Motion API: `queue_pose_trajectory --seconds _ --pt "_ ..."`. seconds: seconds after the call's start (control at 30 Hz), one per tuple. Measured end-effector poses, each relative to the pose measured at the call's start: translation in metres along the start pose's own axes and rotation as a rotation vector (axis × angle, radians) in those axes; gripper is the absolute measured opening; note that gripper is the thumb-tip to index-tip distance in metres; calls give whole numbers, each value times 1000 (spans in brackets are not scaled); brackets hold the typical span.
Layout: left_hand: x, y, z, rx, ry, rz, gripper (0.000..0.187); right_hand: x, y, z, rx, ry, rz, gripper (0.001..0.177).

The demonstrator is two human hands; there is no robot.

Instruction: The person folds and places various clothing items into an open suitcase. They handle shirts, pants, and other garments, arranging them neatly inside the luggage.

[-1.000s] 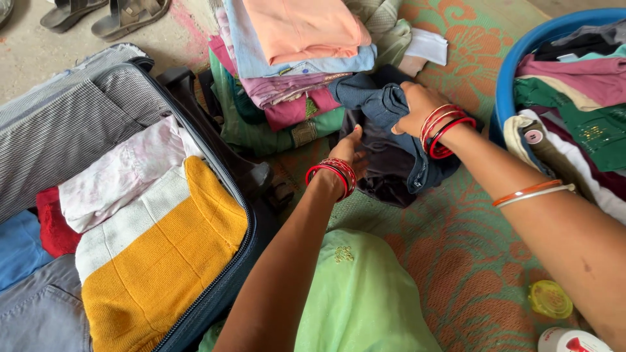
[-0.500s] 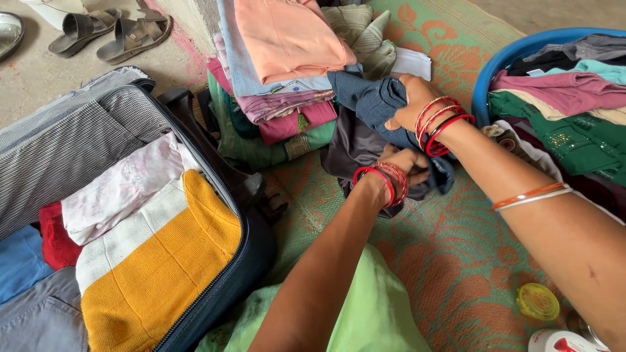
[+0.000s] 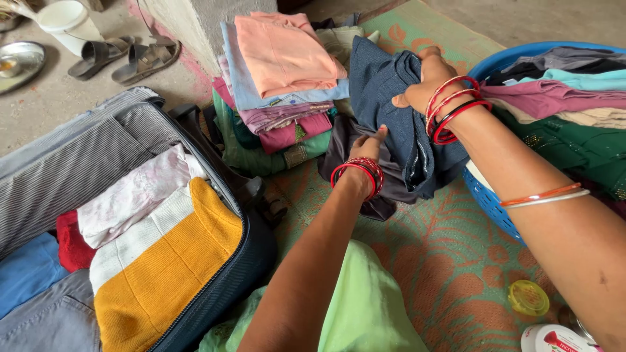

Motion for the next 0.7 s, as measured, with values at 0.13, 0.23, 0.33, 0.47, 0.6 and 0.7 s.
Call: queue_pose_trajectory --seconds 0.13,0.23,0.33,0.47,0.6,0.7 --pt "32 19 12 208 -70 -189 101 17 -24 -20 -40 -64 -2 99" --pt "58 41 22 338 -139 -364 112 31 -38 -39 -6 -98 -14 101" --pt "75 49 41 434 -43 -503 122 47 -46 -62 5 -146 -21 104" --pt "78 35 54 431 85 -465 121 69 -55 -101 58 -288 3 102" --pt "62 36 56 617 43 -581 121 89 -53 -132 133 -359 -8 95" --pt "43 30 80 731 227 -769 123 109 -51 -165 97 -543 50 101"
Point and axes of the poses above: each hand's wrist, its own x-axis away from the middle knuckle, its own y-axis out of the palm, z = x × y, the point moved 9 cm from there along -x, towards the middle knuckle, and after that the axes turned 3 degrees about -x, right-handed, at the moved point
